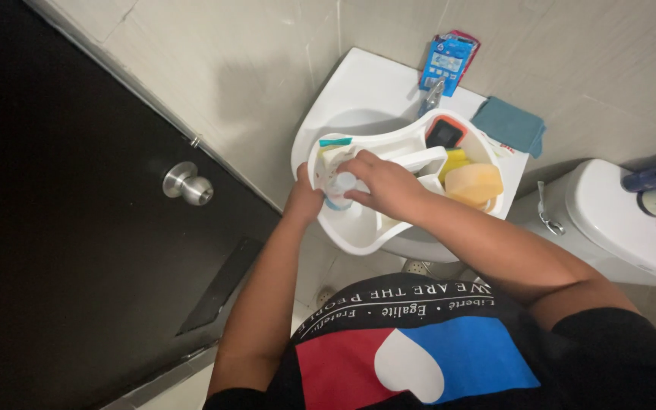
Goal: The person cleans a white plastic organizer with a sponge and water, then places various toiletries into it. They then use a blue ladle to scoop soapy water and wipe down a dark door and the adjacent tiled wall.
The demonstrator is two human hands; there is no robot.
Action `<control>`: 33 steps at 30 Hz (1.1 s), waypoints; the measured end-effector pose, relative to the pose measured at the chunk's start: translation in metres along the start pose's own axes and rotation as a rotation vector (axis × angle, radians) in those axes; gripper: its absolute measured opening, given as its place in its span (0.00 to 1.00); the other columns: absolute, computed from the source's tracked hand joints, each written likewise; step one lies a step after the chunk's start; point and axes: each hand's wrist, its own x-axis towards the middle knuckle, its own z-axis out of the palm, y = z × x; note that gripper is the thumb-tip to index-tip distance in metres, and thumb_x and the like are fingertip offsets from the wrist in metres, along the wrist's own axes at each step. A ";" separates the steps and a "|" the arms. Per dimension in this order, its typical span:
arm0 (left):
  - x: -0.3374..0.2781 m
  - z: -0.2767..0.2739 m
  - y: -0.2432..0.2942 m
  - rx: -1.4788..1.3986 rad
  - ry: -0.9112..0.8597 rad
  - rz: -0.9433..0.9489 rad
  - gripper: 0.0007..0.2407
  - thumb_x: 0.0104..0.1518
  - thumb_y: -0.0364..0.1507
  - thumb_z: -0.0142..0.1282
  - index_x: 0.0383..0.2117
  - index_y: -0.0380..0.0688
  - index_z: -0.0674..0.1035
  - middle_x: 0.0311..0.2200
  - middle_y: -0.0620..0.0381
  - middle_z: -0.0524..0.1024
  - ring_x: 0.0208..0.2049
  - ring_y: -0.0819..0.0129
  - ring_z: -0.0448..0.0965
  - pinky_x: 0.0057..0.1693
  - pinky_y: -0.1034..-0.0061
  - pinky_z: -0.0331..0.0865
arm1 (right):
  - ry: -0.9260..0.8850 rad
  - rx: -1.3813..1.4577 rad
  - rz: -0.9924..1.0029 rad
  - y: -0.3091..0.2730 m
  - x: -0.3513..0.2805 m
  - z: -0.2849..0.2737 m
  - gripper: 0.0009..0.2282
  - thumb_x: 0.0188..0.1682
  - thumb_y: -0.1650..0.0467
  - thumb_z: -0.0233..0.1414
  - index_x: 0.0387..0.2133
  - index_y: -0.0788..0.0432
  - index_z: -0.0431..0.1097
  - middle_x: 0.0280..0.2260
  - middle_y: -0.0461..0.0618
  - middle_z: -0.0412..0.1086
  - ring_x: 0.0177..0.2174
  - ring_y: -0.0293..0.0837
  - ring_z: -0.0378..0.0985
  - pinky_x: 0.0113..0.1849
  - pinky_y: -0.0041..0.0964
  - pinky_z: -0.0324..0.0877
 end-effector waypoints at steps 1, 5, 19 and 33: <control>-0.010 -0.004 0.006 0.001 -0.001 0.005 0.27 0.63 0.30 0.43 0.70 0.52 0.53 0.59 0.39 0.72 0.62 0.43 0.71 0.62 0.44 0.68 | 0.004 -0.003 0.002 0.001 -0.001 0.001 0.19 0.50 0.64 0.58 0.54 0.51 0.66 0.40 0.54 0.69 0.36 0.64 0.81 0.38 0.57 0.77; -0.016 -0.009 0.005 0.023 -0.014 -0.007 0.29 0.59 0.24 0.42 0.70 0.53 0.53 0.60 0.36 0.70 0.64 0.41 0.69 0.64 0.46 0.67 | -0.004 0.054 -0.040 0.003 -0.008 -0.004 0.21 0.49 0.64 0.59 0.56 0.51 0.65 0.43 0.56 0.69 0.37 0.67 0.80 0.39 0.59 0.77; -0.038 -0.021 0.025 -0.120 -0.004 0.051 0.27 0.57 0.21 0.43 0.69 0.42 0.60 0.62 0.27 0.66 0.66 0.33 0.63 0.67 0.42 0.59 | -0.097 -0.251 0.226 0.109 -0.060 -0.027 0.19 0.47 0.58 0.58 0.51 0.49 0.73 0.46 0.53 0.67 0.38 0.66 0.81 0.39 0.57 0.77; -0.070 -0.001 0.118 0.069 -0.217 0.184 0.27 0.63 0.42 0.48 0.68 0.49 0.60 0.60 0.35 0.70 0.64 0.40 0.68 0.67 0.46 0.61 | 0.193 -0.261 0.428 0.115 -0.156 -0.028 0.13 0.46 0.67 0.58 0.44 0.52 0.72 0.39 0.53 0.70 0.38 0.65 0.80 0.37 0.58 0.75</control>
